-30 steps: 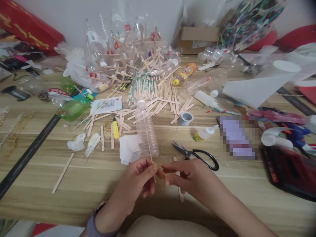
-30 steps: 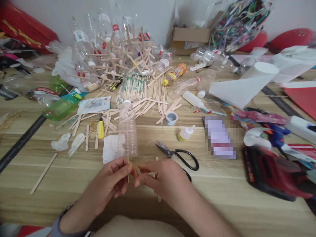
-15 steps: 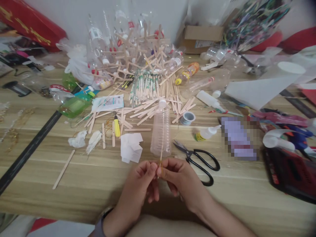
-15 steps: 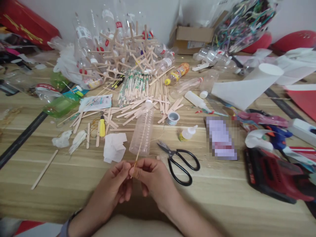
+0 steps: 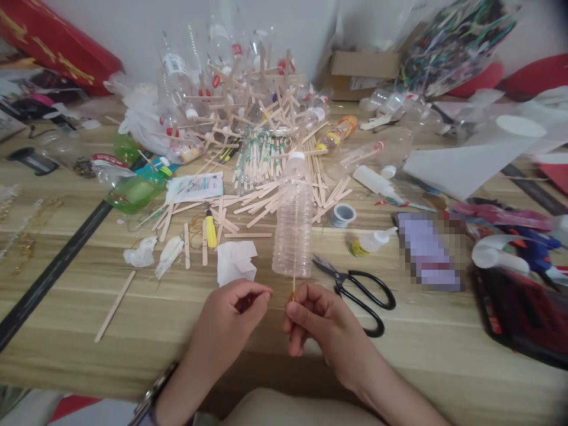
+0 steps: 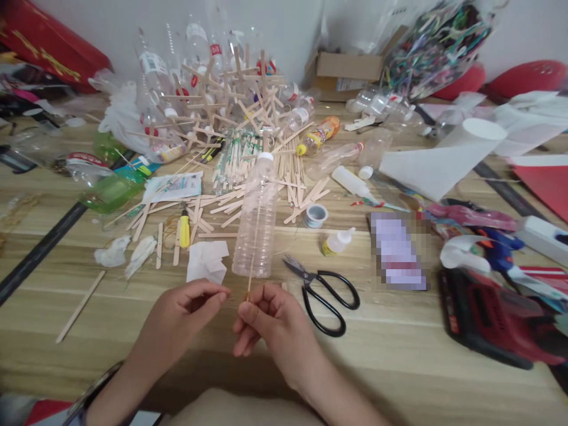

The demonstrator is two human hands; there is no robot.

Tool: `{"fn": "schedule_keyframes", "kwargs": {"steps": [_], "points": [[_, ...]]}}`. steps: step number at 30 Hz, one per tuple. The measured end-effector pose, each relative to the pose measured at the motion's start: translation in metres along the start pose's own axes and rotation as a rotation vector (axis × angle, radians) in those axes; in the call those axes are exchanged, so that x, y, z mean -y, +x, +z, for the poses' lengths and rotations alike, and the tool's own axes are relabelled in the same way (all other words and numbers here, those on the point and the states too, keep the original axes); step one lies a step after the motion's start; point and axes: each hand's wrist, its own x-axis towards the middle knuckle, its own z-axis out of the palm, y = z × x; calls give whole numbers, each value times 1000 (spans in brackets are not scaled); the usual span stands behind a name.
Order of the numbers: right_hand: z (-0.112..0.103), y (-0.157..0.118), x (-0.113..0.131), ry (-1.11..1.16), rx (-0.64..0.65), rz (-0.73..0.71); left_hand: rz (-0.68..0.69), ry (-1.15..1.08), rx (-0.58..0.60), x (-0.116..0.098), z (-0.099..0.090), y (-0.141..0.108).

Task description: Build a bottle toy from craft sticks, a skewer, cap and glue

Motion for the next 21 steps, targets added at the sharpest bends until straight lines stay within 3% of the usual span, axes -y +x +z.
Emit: {"fn": "schedule_keyframes", "kwargs": {"steps": [2,6,10,16,21], "points": [[0,-1,0,12,23,-15,-9,54,68,-1,1,8],[2,-4,4,8,46,-23,2,57,337,-3,-6,22],[3,-3,7,30,52,12,-28,-213,598,-4,-11,29],[2,3,1,213,29,32,-101,-655,423,-1,14,17],[2,3,-4,326,26,82,-213,-889,447,0,27,10]]}}
